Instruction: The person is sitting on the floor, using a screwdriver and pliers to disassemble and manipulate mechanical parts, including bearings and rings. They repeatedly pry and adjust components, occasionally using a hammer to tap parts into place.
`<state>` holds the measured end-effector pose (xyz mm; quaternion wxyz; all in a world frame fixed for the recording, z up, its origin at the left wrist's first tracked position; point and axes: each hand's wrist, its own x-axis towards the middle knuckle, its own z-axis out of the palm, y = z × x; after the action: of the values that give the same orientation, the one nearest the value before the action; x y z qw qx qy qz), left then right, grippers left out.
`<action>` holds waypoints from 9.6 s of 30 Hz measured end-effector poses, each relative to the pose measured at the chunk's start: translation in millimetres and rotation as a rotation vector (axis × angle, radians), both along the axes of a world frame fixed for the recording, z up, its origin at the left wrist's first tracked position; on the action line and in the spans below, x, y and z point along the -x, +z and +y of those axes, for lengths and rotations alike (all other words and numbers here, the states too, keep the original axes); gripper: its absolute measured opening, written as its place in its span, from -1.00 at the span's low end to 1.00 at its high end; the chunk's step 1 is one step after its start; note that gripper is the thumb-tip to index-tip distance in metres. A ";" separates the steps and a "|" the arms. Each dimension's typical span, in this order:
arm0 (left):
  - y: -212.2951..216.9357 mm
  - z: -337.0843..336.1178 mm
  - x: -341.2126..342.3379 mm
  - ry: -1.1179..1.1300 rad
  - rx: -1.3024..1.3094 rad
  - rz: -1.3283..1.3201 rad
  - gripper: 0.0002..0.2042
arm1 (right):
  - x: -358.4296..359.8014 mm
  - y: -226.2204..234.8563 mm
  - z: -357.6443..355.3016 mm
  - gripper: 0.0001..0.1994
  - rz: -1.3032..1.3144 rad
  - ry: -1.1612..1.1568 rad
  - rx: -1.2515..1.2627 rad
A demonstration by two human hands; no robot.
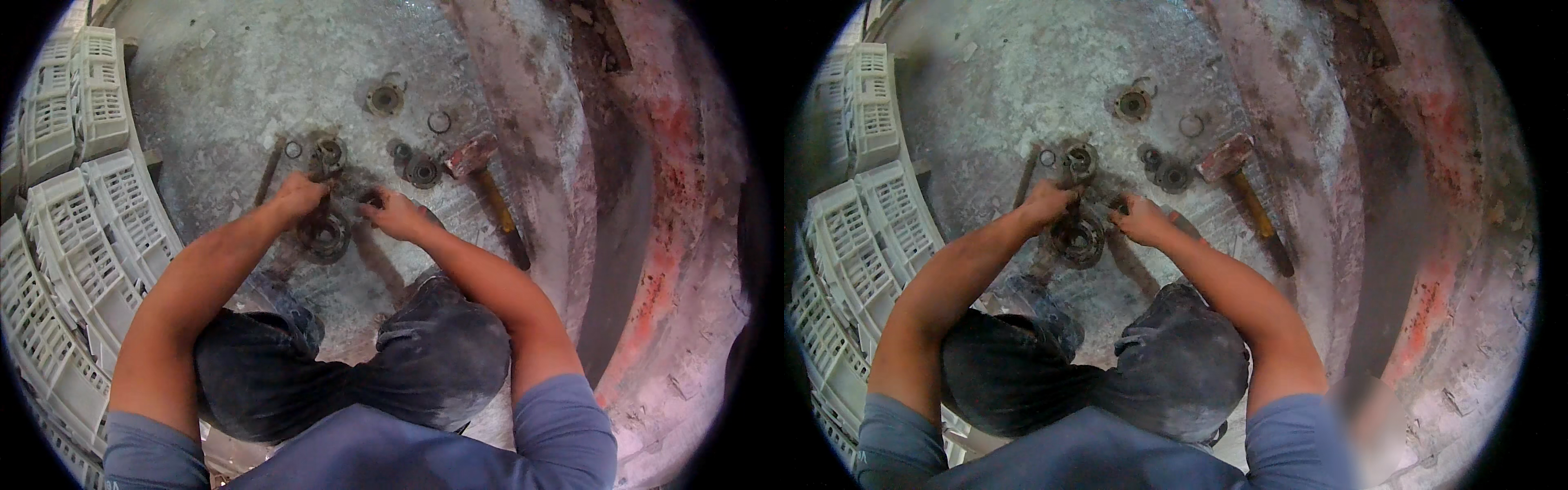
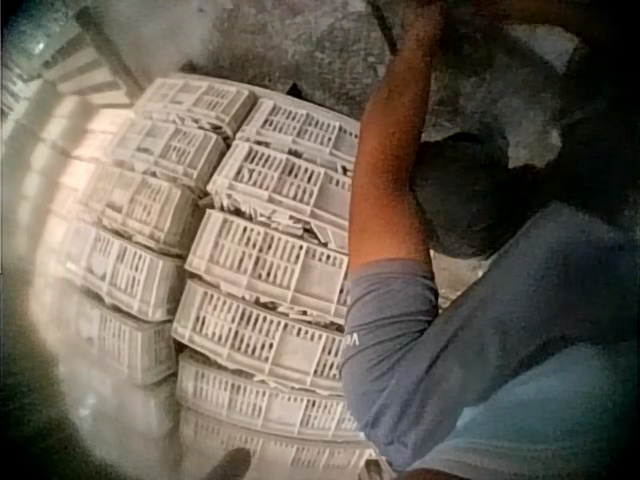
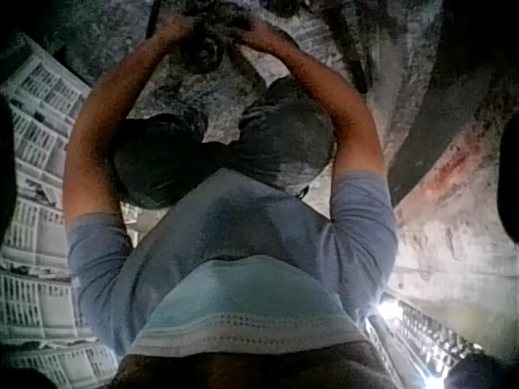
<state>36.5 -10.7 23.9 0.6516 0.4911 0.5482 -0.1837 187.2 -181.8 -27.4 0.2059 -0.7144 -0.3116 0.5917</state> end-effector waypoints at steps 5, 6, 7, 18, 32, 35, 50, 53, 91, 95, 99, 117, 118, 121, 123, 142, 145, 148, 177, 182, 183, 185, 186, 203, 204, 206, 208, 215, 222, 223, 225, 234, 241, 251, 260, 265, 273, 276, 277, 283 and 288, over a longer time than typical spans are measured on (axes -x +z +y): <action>-8.5 1.8 8.9 -0.115 -0.171 0.109 -0.64 | -20.2 29.1 -23.8 -0.64 -0.033 0.016 -0.005; -33.1 7.9 22.6 -0.187 -0.217 0.132 -0.63 | -23.4 41.0 -25.1 -0.65 -0.027 -0.005 -0.017; -34.0 10.1 19.8 -0.267 -0.255 0.147 -0.62 | -28.5 46.6 -32.1 -0.66 -0.028 -0.034 -0.021; -11.8 11.6 1.8 -0.308 -0.265 0.138 -0.60 | -60.5 50.8 -93.8 -0.68 -0.408 -0.208 0.006; -22.4 7.5 -5.5 -0.506 -0.361 0.254 -0.57 | -57.1 35.7 -103.2 -0.73 -0.537 -0.114 -0.081; -39.3 9.0 7.2 -0.382 -0.225 0.128 -0.60 | -58.3 31.6 -106.5 -0.70 -0.543 -0.064 -0.059; 1.1 8.3 -19.2 -0.224 -0.027 0.272 -0.59 | -42.2 44.7 -103.7 -0.56 -0.533 0.214 0.033; 0.1 13.6 -21.9 -0.325 -0.076 0.282 -0.59 | -46.4 44.4 -100.7 -0.55 -0.494 0.151 0.002; 12.7 33.0 -27.1 -0.558 -0.143 0.277 -0.75 | -79.4 112.9 74.1 -0.56 0.072 -0.429 -0.574; 12.4 36.2 -31.1 -0.603 -0.139 0.317 -0.73 | -71.1 101.4 68.7 -0.55 0.044 -0.413 -0.520; 16.1 41.8 -36.9 -0.652 -0.148 0.370 -0.71 | -72.7 90.9 65.1 -0.52 -0.091 -0.352 -0.465; -52.0 25.2 -9.7 -1.394 -0.380 0.188 -0.75 | -74.9 104.4 67.1 -0.50 -0.036 -0.393 -0.463; -47.0 24.6 -11.5 -1.229 -0.346 0.223 -0.75 | -74.4 102.2 66.3 -0.52 0.028 -0.458 -0.492; -38.2 25.0 -9.0 -0.708 -0.266 0.295 -0.75 | -71.3 88.5 66.3 -0.55 0.071 -0.544 -0.571; -20.7 25.9 -18.1 -0.694 -0.239 0.335 -0.74 | -75.1 82.2 65.9 -0.56 -0.120 -0.466 -0.607; 14.3 33.7 -38.2 -0.662 -0.238 0.437 -0.74 | -71.0 91.8 60.7 -0.57 -0.090 -0.415 -0.532; 2.2 32.2 -35.1 -0.649 -0.268 0.522 -0.70 | -69.1 84.5 59.3 -0.57 -0.026 -0.437 -0.528; 0.6 32.5 -36.7 -0.675 -0.238 0.520 -0.64 | -69.4 80.8 58.4 -0.57 -0.046 -0.435 -0.523; 13.4 35.0 -54.6 -0.995 -0.267 0.452 -0.72 | -64.6 76.8 62.9 -0.55 -0.027 -0.454 -0.482; -9.6 36.8 -31.2 -1.061 -0.300 0.360 -0.70 | -84.2 115.1 83.5 -0.56 -0.179 -0.448 -0.568; -42.4 32.7 -11.6 -1.144 -0.332 0.371 -0.70 | -80.7 122.4 91.8 -0.55 -0.131 -0.454 -0.629; -49.8 31.1 -9.9 -1.114 -0.343 0.367 -0.71 | -77.8 117.6 101.8 -0.56 -0.013 -0.452 -0.681; -27.7 28.9 -29.4 -1.000 -0.320 0.342 -0.72 | -81.2 114.7 101.8 -0.57 0.026 -0.457 -0.696; -0.5 27.5 -29.3 -0.658 -0.256 0.462 -0.56 | -60.3 140.5 133.2 -0.58 -0.238 -0.106 -0.570; 2.2 30.3 -37.4 -0.785 -0.263 0.529 -0.56 | -63.6 142.2 131.0 -0.58 -0.249 -0.121 -0.545; 18.9 37.8 -48.7 -0.892 -0.300 0.518 -0.61 | -67.6 137.7 127.8 -0.57 -0.303 -0.155 -0.572; 36.6 43.0 -51.8 -0.852 -0.337 0.357 -0.67 | -70.0 135.0 123.9 -0.56 -0.315 -0.202 -0.581; 23.8 50.6 -45.6 -0.810 -0.221 0.315 -0.69 | -82.0 136.4 108.8 -0.64 -0.227 -0.260 -0.587; 11.8 45.9 -45.3 -0.948 -0.298 0.321 -0.70 | -87.8 140.4 102.6 -0.61 -0.203 -0.369 -0.602; 12.9 46.3 -46.8 -0.951 -0.277 0.337 -0.70 | -88.9 139.6 101.4 -0.62 -0.205 -0.382 -0.611; 8.2 46.0 -45.3 -0.949 -0.322 0.337 -0.72 | -90.3 137.7 99.4 -0.62 -0.206 -0.406 -0.630; 9.5 45.3 -48.2 -1.092 -0.327 0.414 -0.69 | -94.8 144.6 92.2 -0.62 -0.244 -0.396 -0.565; 23.8 44.9 -54.2 -0.987 -0.331 0.382 -0.67 | -91.0 124.0 89.0 -0.61 -0.093 -0.475 -0.620; 23.6 43.5 -55.0 -1.067 -0.260 0.445 -0.68 | -83.1 117.7 98.2 -0.59 -0.050 -0.469 -0.597; 10.2 43.8 -53.0 -1.043 -0.394 0.454 -0.66 | -85.6 127.0 95.6 -0.57 -0.162 -0.403 -0.564; 35.5 49.3 -59.0 -1.068 -0.352 0.339 -0.65 | -88.3 139.5 90.8 -0.57 -0.222 -0.366 -0.546; 14.1 44.4 -53.6 -0.999 -0.415 0.486 -0.69 | -91.3 123.5 89.1 -0.60 -0.103 -0.448 -0.584; 20.9 49.6 -58.1 -1.169 -0.406 0.402 -0.69 | -89.6 129.9 87.2 -0.61 0.136 -0.559 -0.600; 22.5 49.4 -59.0 -1.187 -0.418 0.392 -0.69 | -90.6 131.1 85.9 -0.61 0.057 -0.521 -0.585; 23.4 54.4 -73.4 -1.231 -0.340 0.426 -0.68 | -94.4 127.9 77.1 -0.59 -0.115 -0.461 -0.547; 21.9 55.0 -83.7 -1.252 -0.308 0.470 -0.69 | -97.2 122.2 70.8 -0.57 -0.157 -0.483 -0.553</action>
<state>120.3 44.4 45.8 0.2091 0.7497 0.3078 -0.5473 284.4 -111.0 94.8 0.5002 -0.7278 -0.2971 0.3630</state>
